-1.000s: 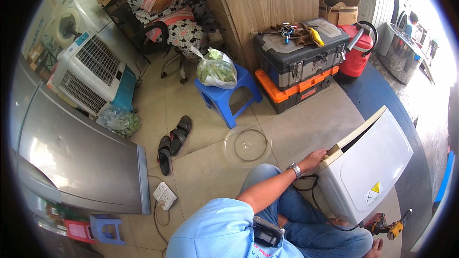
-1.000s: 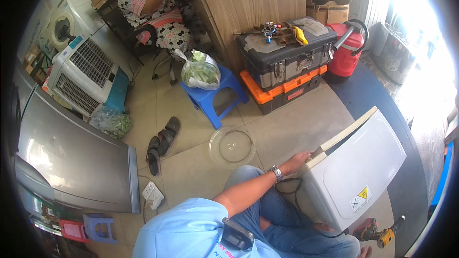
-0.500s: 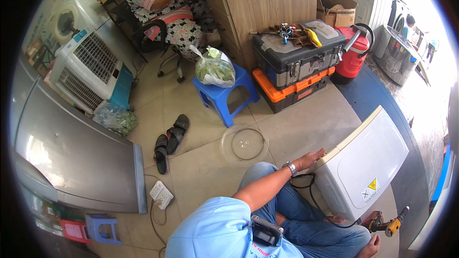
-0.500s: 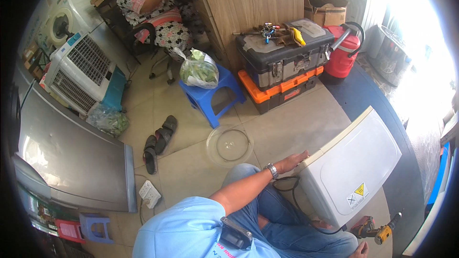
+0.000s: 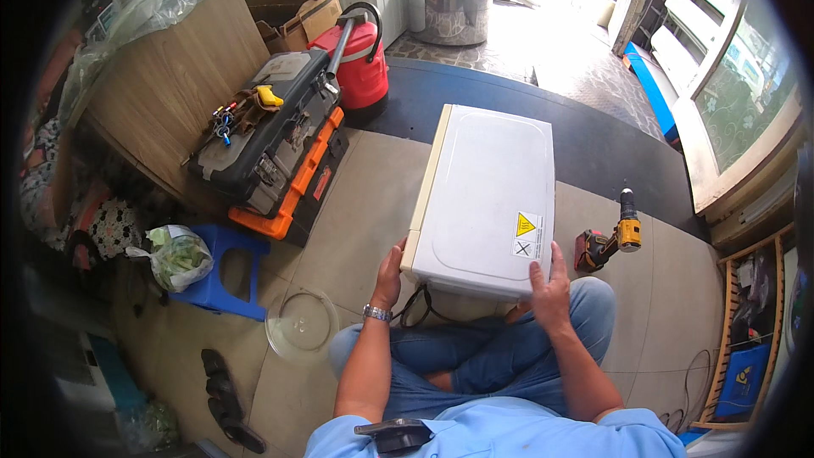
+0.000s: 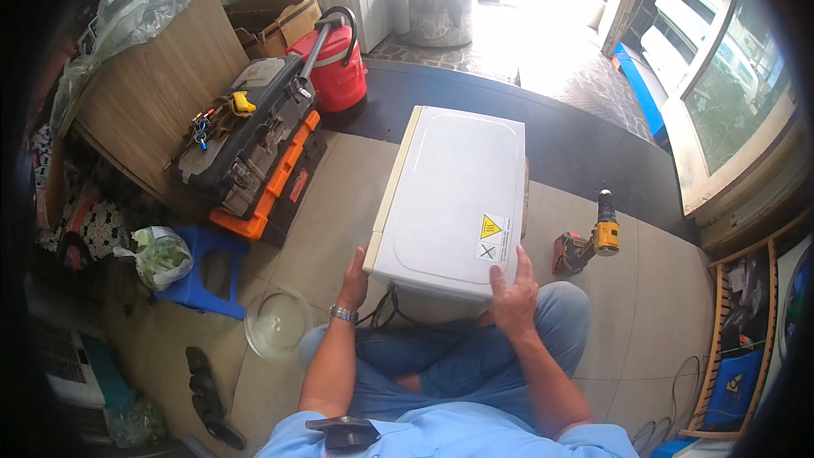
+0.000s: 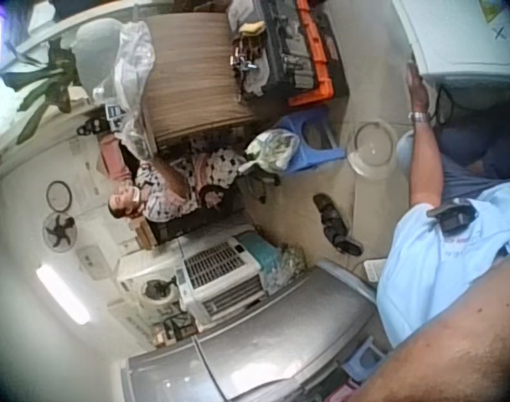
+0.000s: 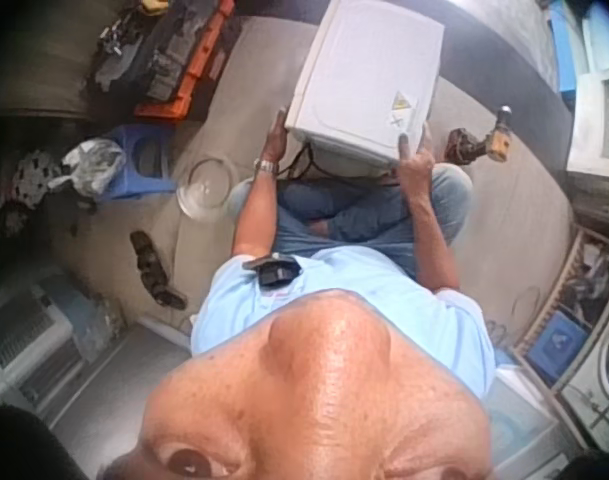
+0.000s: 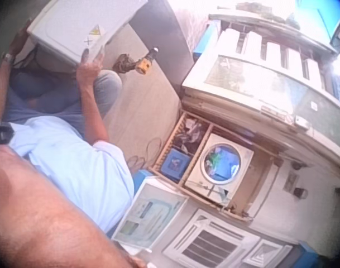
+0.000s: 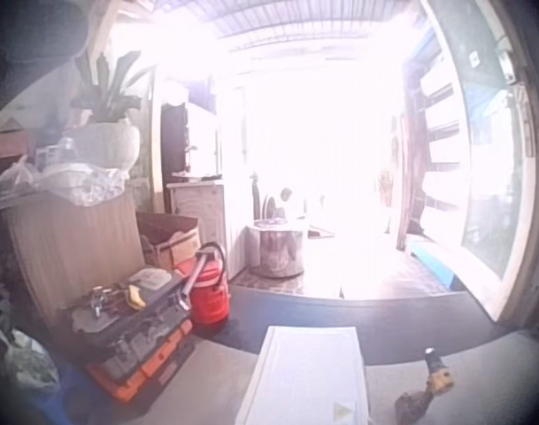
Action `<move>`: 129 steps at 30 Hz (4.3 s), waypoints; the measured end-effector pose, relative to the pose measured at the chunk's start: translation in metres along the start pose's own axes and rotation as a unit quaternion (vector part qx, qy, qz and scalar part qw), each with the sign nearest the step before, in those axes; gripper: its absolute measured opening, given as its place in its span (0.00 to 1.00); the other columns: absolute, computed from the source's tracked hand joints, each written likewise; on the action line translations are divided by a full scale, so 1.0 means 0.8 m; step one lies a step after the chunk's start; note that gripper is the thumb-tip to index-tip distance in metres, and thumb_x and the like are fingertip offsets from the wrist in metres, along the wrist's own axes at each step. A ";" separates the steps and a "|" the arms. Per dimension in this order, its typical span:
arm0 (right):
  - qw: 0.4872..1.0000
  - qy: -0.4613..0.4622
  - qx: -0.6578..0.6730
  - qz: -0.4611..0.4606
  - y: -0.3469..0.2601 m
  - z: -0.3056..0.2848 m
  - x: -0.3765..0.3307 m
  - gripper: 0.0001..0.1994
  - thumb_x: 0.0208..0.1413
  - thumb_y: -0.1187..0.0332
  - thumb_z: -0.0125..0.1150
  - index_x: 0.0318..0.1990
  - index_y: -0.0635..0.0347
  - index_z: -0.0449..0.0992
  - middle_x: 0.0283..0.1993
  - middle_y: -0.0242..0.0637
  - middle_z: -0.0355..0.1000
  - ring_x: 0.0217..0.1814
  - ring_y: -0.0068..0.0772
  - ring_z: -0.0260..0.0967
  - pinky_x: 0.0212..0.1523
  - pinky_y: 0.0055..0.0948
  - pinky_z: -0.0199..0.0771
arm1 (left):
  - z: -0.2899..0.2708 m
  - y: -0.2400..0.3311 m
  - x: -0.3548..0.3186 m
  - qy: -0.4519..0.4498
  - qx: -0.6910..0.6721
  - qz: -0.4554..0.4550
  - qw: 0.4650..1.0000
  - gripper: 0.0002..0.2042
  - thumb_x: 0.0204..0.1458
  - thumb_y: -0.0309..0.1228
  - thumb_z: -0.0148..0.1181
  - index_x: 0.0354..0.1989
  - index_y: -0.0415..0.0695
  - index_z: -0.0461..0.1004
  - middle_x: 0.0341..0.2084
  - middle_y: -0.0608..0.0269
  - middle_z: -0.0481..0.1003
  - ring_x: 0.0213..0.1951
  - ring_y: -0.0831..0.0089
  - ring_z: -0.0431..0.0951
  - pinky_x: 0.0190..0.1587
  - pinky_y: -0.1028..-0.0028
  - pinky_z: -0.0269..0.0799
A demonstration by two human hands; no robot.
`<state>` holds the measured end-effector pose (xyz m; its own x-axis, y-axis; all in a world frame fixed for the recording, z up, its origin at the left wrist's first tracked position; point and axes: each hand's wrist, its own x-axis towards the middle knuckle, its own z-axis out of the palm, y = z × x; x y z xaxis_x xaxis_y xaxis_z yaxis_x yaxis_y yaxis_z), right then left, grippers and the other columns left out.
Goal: The person sits on the floor and uses a cordless drill to remove screws from the casing of a white appliance. They remove the side panel to expose the internal components.
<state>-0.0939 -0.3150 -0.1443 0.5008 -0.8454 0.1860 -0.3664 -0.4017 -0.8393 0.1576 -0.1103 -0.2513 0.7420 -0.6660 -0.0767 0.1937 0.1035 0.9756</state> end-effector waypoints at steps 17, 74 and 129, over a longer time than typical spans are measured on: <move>0.949 0.118 -0.240 -0.166 -0.004 0.058 0.062 0.23 0.49 0.55 0.69 0.49 0.60 0.81 0.59 0.54 0.71 0.49 0.50 0.75 0.50 0.42 0.70 | 0.013 -0.009 0.040 0.058 -0.107 0.001 0.993 0.31 0.69 0.53 0.37 0.63 0.37 0.68 0.59 0.55 0.71 0.60 0.70 0.68 0.63 0.70 0.60; 0.632 -0.521 0.541 0.193 0.026 -0.036 -0.026 0.35 0.65 0.45 0.53 0.70 0.59 0.56 0.57 0.43 0.69 0.59 0.45 0.71 0.52 0.44 0.78 | 0.303 0.205 -0.157 -0.081 -0.062 0.015 0.995 0.14 0.69 0.36 0.46 0.52 0.38 0.70 0.17 0.73 0.62 0.19 0.86 0.62 0.21 0.80 0.63; 0.948 0.089 0.137 -0.273 0.062 -0.286 0.079 0.43 0.43 0.72 0.79 0.68 0.66 0.60 0.48 0.38 0.75 0.43 0.25 0.76 0.46 0.27 0.79 | 0.204 0.014 -0.173 -0.052 0.201 -0.107 0.972 0.19 0.62 0.38 0.57 0.53 0.36 0.74 0.42 0.56 0.79 0.41 0.70 0.80 0.43 0.71 0.77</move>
<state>-0.2600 -0.4688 -0.0572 0.4073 -0.5938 0.6940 0.1391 -0.7106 -0.6897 -0.0474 -0.1377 -0.1961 0.6393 -0.7140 -0.2855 0.0543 -0.3284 0.9430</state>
